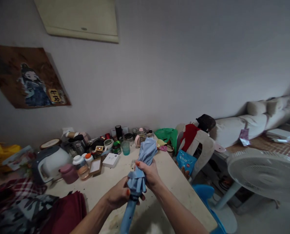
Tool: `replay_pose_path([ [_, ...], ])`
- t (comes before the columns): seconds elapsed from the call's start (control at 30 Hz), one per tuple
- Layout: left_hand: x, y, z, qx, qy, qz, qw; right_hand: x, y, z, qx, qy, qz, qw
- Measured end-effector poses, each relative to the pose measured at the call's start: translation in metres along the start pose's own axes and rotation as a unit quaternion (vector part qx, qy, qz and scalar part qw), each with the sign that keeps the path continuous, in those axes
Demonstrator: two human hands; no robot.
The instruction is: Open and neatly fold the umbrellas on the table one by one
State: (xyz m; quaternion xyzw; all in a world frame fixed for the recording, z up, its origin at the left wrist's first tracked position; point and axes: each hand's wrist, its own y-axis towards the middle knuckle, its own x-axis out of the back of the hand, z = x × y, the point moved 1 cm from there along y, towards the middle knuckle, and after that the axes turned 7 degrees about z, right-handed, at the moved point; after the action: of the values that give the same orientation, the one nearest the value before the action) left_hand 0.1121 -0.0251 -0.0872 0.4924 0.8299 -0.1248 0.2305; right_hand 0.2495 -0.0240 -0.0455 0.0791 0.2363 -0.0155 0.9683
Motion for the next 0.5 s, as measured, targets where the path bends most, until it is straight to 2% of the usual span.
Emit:
replay_pose_path([
  [0.07,0.0,0.003,0.001,-0.01,-0.021,-0.01,1.0,-0.003,-0.001,0.003,-0.013,0.02,0.035,0.999],
  [0.13,-0.002,0.006,0.003,-0.03,-0.028,-0.049,0.998,-0.003,-0.001,0.003,-0.009,0.017,0.033,0.999],
  [0.2,-0.005,0.007,0.001,-0.067,0.0,-0.09,0.994,0.001,0.001,0.0,0.001,-0.008,0.001,1.0],
  [0.27,-0.008,0.003,-0.002,-0.101,0.09,-0.139,0.981,0.006,0.002,-0.004,0.009,-0.05,-0.044,0.998],
  [0.33,-0.013,-0.002,-0.006,-0.115,0.226,-0.199,0.946,0.007,0.002,-0.007,0.02,-0.101,-0.088,0.991],
  [0.4,-0.019,-0.006,-0.008,-0.097,0.345,-0.268,0.894,0.006,0.001,-0.006,0.034,-0.151,-0.12,0.981],
  [0.47,-0.026,-0.005,-0.01,-0.075,0.41,-0.319,0.851,0.001,-0.001,-0.003,0.049,-0.189,-0.131,0.972],
  [0.5,-0.029,-0.003,-0.01,-0.07,0.42,-0.331,0.842,-0.002,-0.003,-0.001,0.053,-0.201,-0.124,0.97],
])
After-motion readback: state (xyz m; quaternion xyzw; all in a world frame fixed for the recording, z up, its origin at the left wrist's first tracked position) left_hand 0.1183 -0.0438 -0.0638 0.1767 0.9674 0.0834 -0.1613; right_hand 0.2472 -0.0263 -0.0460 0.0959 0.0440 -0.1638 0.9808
